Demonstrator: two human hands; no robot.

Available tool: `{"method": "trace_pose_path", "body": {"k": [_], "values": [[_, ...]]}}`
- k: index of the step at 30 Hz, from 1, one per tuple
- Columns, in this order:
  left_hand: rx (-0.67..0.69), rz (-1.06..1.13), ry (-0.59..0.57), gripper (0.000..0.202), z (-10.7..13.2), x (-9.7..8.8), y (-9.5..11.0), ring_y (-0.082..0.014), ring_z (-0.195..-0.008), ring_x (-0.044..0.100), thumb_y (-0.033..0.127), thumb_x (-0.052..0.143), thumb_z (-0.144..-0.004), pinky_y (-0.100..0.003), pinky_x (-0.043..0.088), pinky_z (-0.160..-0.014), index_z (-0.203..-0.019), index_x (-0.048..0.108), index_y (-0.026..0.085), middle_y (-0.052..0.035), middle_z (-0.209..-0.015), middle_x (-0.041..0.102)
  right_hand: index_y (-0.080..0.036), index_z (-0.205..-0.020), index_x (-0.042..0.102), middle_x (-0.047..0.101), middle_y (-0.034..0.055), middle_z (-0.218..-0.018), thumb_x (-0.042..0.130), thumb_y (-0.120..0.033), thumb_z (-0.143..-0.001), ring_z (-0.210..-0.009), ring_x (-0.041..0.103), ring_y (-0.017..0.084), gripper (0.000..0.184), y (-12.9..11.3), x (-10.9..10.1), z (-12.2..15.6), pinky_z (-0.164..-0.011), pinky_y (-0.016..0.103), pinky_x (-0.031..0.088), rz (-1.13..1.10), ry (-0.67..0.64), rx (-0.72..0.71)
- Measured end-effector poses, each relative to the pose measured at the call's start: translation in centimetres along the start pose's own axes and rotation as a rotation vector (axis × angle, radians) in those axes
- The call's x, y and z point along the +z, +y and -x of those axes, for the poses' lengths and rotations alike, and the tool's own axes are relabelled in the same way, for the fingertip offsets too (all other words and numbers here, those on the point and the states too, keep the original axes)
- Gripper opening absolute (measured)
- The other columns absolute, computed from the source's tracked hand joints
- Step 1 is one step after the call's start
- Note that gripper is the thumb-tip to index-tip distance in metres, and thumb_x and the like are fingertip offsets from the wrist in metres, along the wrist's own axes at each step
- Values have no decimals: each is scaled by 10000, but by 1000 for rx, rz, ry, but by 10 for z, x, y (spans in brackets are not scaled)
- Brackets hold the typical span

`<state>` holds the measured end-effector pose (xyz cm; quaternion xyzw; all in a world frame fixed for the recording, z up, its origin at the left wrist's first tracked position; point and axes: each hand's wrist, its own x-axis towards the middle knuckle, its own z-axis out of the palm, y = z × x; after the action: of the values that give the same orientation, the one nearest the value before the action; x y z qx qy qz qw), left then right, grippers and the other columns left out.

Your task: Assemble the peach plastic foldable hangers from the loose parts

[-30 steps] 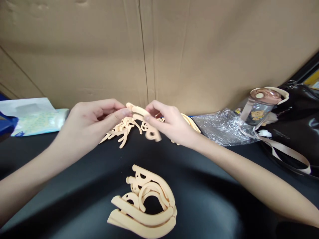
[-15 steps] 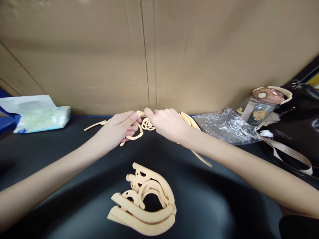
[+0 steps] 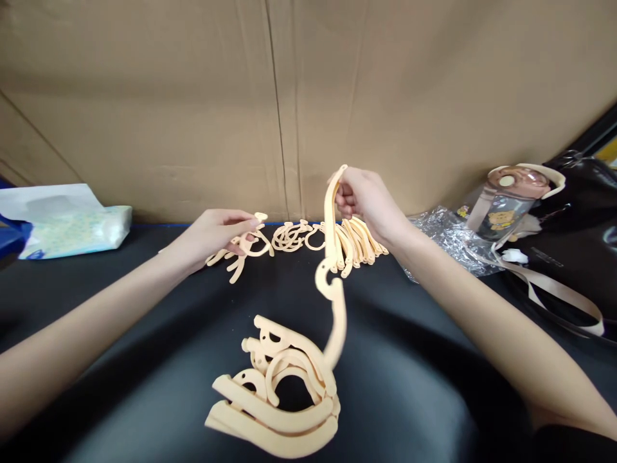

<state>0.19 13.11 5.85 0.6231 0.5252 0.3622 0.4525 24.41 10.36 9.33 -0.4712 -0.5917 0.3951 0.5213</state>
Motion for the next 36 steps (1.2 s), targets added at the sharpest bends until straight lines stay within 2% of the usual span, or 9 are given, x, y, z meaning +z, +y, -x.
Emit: {"method": "trace_pose_path", "body": {"k": [6,9,12,15,20,22,27,32,36], "values": [[5,96,-38,286,-5,31,6,-217,-967,634,368,643,-828,-232,532,-639,-984,659,129,-133,-1018,686,-222,-796,404,545,-20,-679,430,-177,-812,-546,508,84,54,5,-5,5,-547,206,424,-44,120,68],[-65,204,-272,505,-2,26,12,-228,-889,656,582,445,-898,-274,540,-631,-853,670,132,-153,-967,695,-243,-846,352,598,-6,-746,466,-201,-779,-630,590,118,138,12,-11,11,-638,263,489,106,190,-1],[-134,299,-481,365,2,19,17,-147,-654,603,497,604,-840,-224,477,-516,-749,635,144,-79,-770,648,-233,-818,399,597,1,-734,560,-245,-752,-652,597,143,174,19,-19,18,-639,290,474,474,202,-166],[-114,284,-390,226,5,18,20,-86,-544,504,303,617,-855,-188,423,-485,-695,582,149,-6,-652,539,-212,-753,462,606,2,-686,587,-272,-787,-629,580,143,143,18,-20,25,-628,281,417,919,144,-262],[-55,216,-244,301,14,33,25,-88,-524,469,303,505,-919,-210,429,-497,-653,528,164,15,-620,485,-187,-1153,526,717,60,-784,502,-365,-928,-631,648,215,288,9,0,37,-521,270,263,1425,-89,-291],[-22,190,-223,318,20,40,26,-79,-524,437,291,514,-917,-190,398,-483,-626,507,165,27,-610,461,-174,-1139,560,716,84,-733,429,-346,-971,-614,659,235,274,7,15,43,-498,279,197,1565,-208,-363],[-5,193,-237,326,30,49,23,-86,-550,448,291,467,-938,-175,400,-470,-644,514,161,20,-615,468,-104,-961,603,690,139,-646,364,-282,-994,-595,659,245,300,7,41,48,-484,293,190,1620,-285,-429],[-53,300,-386,312,37,49,26,-159,-772,626,453,524,-903,-251,543,-590,-869,604,153,-72,-897,636,-105,-1056,546,712,129,-742,275,-250,-1007,-568,630,204,311,18,36,46,-470,281,202,1553,-184,-464],[-53,71,-366,307,42,51,30,-160,-756,665,384,409,-956,-268,563,-624,-880,588,146,-73,-898,661,-70,-1079,539,702,157,-759,278,-158,-975,-616,634,218,295,27,33,51,-484,289,197,1545,-279,-438]]}}
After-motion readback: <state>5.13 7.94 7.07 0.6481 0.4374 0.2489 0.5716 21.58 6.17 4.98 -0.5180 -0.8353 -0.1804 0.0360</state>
